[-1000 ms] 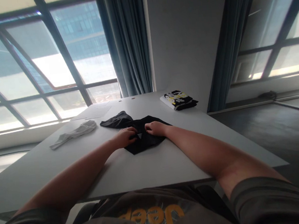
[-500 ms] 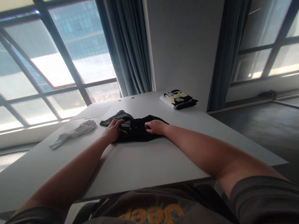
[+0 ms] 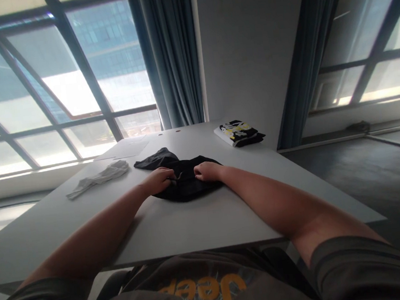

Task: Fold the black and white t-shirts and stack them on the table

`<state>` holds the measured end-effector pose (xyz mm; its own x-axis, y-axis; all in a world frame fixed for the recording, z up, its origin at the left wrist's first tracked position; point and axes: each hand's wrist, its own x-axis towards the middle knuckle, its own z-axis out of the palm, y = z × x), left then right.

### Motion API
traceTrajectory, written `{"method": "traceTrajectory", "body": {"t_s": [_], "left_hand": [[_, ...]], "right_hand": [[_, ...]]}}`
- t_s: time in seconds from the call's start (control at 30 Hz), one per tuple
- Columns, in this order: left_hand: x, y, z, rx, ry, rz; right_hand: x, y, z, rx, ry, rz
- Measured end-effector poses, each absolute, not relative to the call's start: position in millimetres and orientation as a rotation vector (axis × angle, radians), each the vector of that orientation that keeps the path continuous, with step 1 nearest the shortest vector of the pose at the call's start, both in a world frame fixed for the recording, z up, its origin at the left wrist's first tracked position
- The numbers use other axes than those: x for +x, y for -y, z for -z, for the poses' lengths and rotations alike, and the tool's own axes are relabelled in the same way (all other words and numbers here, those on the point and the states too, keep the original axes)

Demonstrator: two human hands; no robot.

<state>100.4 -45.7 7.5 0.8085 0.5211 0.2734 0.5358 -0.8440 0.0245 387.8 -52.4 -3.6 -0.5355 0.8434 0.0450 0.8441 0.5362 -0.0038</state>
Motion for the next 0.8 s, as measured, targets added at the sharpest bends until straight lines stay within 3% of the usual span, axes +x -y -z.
{"method": "traceTrajectory", "body": {"t_s": [0.37,0.5,0.67,0.8], "left_hand": [[105.5,45.0,-9.6,-2.685,1.532,0.163],[101.2,37.2,-1.1,-2.493,1.699,0.151],[90.9,26.2,13.2,-2.481,1.574,0.268],[89.8,22.1,19.1,-2.677,1.376,0.347]], "right_hand": [[373.9,63.3,-7.8,-1.382,2.779,-0.249],[367.0,75.7,-16.0,-1.348,2.792,-0.729],[351.3,106.5,-27.5,-1.153,2.846,-1.484],[340.2,114.6,-29.0,-0.962,2.72,-1.547]]}}
